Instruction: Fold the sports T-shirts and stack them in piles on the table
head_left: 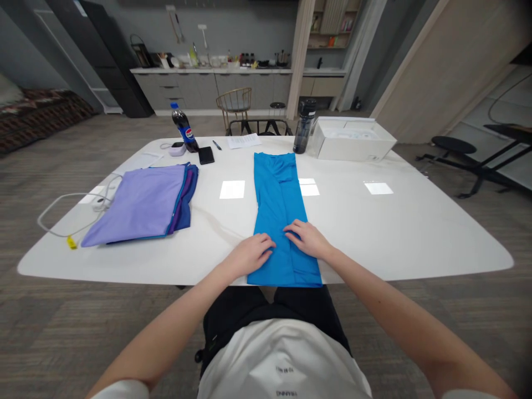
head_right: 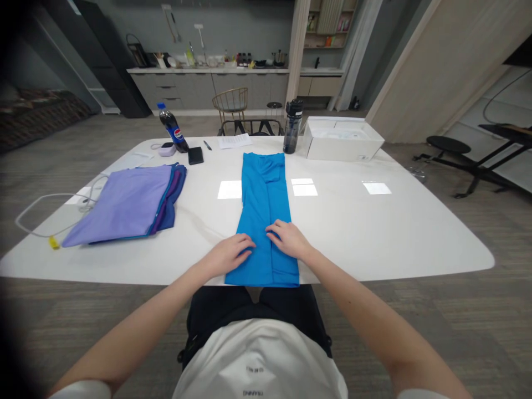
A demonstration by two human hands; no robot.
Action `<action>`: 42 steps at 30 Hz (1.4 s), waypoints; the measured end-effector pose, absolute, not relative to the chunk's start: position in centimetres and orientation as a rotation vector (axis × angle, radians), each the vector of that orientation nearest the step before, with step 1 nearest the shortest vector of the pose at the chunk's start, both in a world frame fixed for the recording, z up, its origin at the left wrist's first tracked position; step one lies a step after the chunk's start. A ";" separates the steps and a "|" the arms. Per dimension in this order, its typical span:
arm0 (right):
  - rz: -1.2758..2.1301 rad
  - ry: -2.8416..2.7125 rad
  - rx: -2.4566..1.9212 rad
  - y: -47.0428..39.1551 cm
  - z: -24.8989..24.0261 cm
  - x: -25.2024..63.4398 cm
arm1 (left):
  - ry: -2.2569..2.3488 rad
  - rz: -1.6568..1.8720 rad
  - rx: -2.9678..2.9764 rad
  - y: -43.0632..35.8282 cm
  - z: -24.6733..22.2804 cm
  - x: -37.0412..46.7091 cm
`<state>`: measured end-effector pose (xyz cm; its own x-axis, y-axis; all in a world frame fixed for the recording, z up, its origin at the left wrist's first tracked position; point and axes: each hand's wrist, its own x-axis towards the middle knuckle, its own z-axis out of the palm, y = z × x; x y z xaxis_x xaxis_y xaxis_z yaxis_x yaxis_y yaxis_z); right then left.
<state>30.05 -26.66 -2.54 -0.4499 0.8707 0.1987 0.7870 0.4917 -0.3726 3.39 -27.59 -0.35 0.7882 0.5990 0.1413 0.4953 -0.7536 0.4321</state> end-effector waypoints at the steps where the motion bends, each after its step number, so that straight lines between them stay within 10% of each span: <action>1: 0.298 -2.402 -1.393 -26.7 -2.6 29.9 | 0.847 0.344 2.670 -27.4 -0.9 3.0; 30: 0.831 -2.456 -1.212 -32.9 -0.7 37.2 | 0.458 0.316 2.360 -26.6 -0.9 -1.2; 42: 1.009 -1.457 -1.525 -17.3 1.0 36.7 | 0.993 0.941 1.101 -14.6 0.9 4.9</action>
